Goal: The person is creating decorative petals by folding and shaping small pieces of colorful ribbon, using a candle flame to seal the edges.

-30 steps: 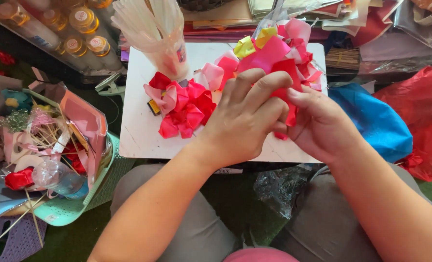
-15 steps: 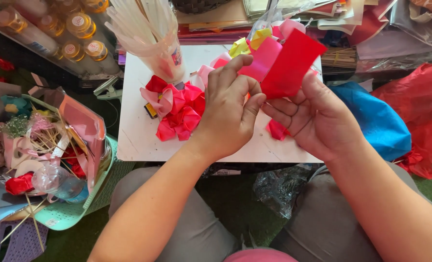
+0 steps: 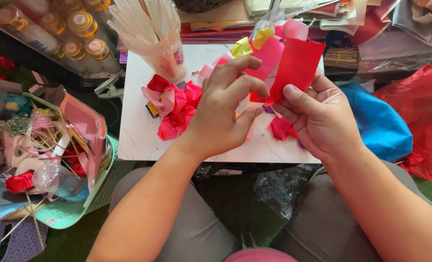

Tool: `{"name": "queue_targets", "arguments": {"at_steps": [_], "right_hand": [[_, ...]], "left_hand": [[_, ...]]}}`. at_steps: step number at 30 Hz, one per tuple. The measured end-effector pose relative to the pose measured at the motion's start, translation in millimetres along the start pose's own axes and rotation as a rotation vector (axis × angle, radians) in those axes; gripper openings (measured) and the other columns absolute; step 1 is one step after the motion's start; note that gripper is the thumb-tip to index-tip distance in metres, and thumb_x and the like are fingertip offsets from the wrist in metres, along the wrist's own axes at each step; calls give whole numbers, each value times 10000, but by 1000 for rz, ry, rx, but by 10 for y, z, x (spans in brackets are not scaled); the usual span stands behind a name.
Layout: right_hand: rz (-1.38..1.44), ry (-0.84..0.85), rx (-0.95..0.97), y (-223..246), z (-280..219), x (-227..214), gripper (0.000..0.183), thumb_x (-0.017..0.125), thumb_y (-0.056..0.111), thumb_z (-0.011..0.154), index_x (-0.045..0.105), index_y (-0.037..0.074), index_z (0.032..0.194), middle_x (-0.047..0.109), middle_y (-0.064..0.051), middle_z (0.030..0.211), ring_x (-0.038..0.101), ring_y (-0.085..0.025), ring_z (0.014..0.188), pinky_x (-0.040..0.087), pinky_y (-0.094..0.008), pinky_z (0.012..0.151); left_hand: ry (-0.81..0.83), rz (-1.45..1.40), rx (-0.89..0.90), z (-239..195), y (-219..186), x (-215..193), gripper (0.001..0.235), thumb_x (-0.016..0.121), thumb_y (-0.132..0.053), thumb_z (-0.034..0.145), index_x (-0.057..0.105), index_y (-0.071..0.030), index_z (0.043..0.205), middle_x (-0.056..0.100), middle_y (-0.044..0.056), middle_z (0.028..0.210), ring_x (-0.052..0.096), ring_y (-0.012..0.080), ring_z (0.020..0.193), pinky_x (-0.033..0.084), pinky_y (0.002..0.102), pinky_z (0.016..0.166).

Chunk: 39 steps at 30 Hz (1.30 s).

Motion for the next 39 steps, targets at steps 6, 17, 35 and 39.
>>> {"name": "queue_targets", "arguments": {"at_steps": [6,17,35,39], "right_hand": [[0,44,-14,-48,-8,9,539,697,75,869,564,38,1390,711,-178,1298,733,-283,1101,646,-398,920],[-89,105,-123,-127,-7,-65,546,758,70,836,605,14,1356,744,-171,1187,747,-253,1031,671,-385,891],[-231,181,-56,3,-23,1,729,812,60,695,559,21,1378,731,-170,1194,751,-247,1003,666,-359,863],[-205,219,-20,-94,136,-102,729,790,77,754,494,50,1420,730,-209,1181,751,-282,941,663,-383,820]], "left_hand": [[-83,224,200,-23,58,92,346,641,33,1012,715,-272,1158,607,53,1323,617,344,1100,424,474,916],[-120,-383,-353,27,-40,191,49,767,-128,895,750,-89,921,749,16,887,660,112,805,563,250,706],[-107,-982,-613,28,116,171,396,845,-63,779,534,-102,1022,727,111,754,719,178,723,636,333,734],[-167,-879,-669,56,36,120,505,805,2,800,522,-72,1211,730,81,731,709,157,719,647,337,766]]}}
Point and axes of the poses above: each hand's wrist, its own z-axis towards the middle knuckle, its own x-axis out of the palm, y = z × x, the point moved 1 cm from there along z, towards the middle knuckle
